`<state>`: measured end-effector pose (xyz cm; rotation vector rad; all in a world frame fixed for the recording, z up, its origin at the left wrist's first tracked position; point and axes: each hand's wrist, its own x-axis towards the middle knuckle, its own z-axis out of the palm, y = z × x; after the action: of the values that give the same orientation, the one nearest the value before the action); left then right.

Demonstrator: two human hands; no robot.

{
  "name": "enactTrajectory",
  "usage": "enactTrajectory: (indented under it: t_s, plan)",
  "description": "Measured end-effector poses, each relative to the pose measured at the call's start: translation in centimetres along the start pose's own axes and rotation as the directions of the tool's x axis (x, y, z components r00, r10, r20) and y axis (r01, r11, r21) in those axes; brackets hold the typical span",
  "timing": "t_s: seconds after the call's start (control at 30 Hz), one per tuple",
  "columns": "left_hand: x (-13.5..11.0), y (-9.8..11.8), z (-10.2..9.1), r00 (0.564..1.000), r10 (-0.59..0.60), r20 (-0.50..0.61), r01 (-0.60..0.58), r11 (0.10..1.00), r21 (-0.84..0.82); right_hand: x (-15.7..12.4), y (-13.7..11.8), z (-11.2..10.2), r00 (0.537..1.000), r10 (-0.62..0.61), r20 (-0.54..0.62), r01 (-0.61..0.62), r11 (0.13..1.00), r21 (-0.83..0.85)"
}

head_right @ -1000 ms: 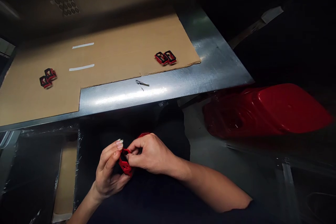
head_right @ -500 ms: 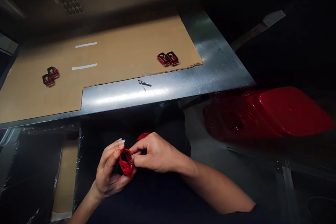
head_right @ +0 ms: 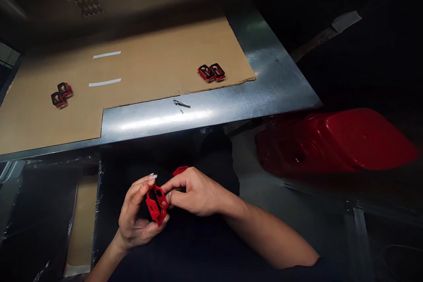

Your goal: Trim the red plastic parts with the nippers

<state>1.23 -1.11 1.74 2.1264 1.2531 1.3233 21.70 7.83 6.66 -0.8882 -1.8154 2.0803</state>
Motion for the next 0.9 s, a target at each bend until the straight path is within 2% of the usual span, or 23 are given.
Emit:
enactTrajectory:
  t_s: [0.17,0.23,0.3,0.4,0.57,0.73,0.9]
  plan:
    - [-0.2,-0.1,0.3,0.999,-0.033,-0.018,0.032,0.999,-0.032,-0.1,0.0,0.7,0.994,0.100,-0.052,-0.099,0.995,0.019]
    - [-0.2,-0.1,0.3,0.999,-0.034,-0.009,0.033,0.999,-0.034,-0.1,-0.2,1.0,0.985,0.134,-0.111,-0.137,0.990,-0.021]
    - [-0.2,-0.1,0.3,1.000,-0.023,0.007,0.023,0.999,-0.033,-0.1,-0.4,1.1,0.982,0.118,-0.150,-0.131,0.988,-0.079]
    - [-0.2,-0.2,0.3,1.000,-0.016,0.002,0.016,0.999,-0.042,0.0,-0.5,0.9,0.991,0.075,-0.106,-0.086,0.992,-0.094]
    - [-0.2,-0.1,0.3,0.999,-0.021,-0.027,0.019,0.998,-0.056,0.0,0.3,0.5,1.000,0.000,-0.030,0.000,1.000,-0.010]
    - [-0.1,0.0,0.4,1.000,-0.018,-0.021,0.017,0.999,-0.045,0.3,0.8,0.9,0.995,0.067,-0.071,-0.069,0.997,-0.025]
    - [-0.1,0.0,0.3,1.000,-0.013,-0.001,0.013,0.998,-0.055,0.6,0.3,1.0,0.995,0.067,-0.073,-0.072,0.995,-0.063]
